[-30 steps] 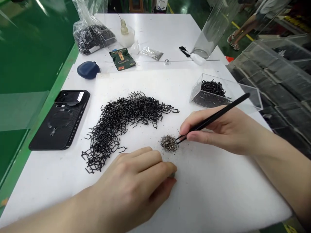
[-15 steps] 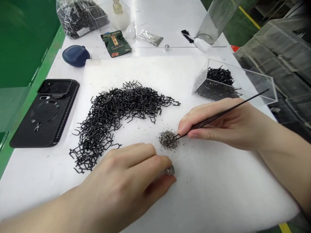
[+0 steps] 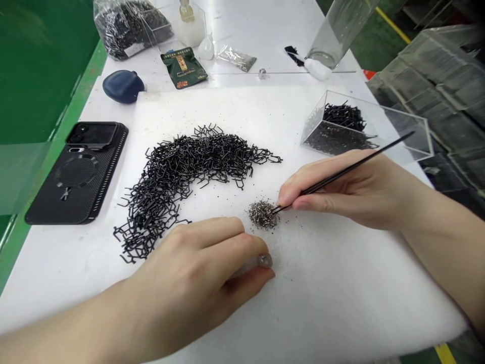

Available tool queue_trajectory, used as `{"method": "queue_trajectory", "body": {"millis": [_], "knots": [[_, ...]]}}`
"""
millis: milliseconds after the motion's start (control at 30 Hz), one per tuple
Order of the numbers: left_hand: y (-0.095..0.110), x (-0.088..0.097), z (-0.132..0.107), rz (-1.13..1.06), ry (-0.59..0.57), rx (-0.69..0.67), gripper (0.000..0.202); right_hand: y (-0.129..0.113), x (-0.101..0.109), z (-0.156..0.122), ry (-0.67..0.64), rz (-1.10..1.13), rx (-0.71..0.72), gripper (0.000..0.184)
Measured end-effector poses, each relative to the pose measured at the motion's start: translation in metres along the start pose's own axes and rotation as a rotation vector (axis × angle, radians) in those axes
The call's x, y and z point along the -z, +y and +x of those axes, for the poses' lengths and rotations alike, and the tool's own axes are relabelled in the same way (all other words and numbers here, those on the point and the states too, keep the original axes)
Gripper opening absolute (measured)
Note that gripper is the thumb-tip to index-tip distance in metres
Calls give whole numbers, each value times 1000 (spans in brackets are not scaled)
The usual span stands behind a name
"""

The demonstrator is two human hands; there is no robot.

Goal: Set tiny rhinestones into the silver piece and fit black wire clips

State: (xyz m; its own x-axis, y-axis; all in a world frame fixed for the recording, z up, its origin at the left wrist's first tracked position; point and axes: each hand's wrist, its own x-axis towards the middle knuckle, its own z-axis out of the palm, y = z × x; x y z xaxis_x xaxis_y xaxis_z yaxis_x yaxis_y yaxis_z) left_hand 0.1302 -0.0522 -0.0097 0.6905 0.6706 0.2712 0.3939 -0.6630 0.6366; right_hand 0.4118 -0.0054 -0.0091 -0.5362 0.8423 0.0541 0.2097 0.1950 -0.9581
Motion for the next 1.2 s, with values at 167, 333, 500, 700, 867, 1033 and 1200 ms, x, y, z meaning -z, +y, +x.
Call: {"method": "queue_trajectory", "body": {"millis": [167,333,500,700,867,1033,1200], "knots": [[-3,-1,1,-29,23,-19,2,1,2,0,2,25,-10,5],[-3,-2,2,32,40,9,6,-3,-2,-4,11,82,-9,9],[-1,-1,2,55,57,3,10,-11,-11,-7,-101,174,-34,5],[-3,-3,3,67,47,14,15,-10,-15,-7,-203,156,-26,4],[-3,-2,4,35,45,3,11,-5,-14,-6,-225,126,16,7],[-2,-1,3,58,37,28,12,-7,-13,-4,-232,98,28,6],[-3,-4,5,74,40,9,12,-6,-12,-5,-243,111,43,5]]}}
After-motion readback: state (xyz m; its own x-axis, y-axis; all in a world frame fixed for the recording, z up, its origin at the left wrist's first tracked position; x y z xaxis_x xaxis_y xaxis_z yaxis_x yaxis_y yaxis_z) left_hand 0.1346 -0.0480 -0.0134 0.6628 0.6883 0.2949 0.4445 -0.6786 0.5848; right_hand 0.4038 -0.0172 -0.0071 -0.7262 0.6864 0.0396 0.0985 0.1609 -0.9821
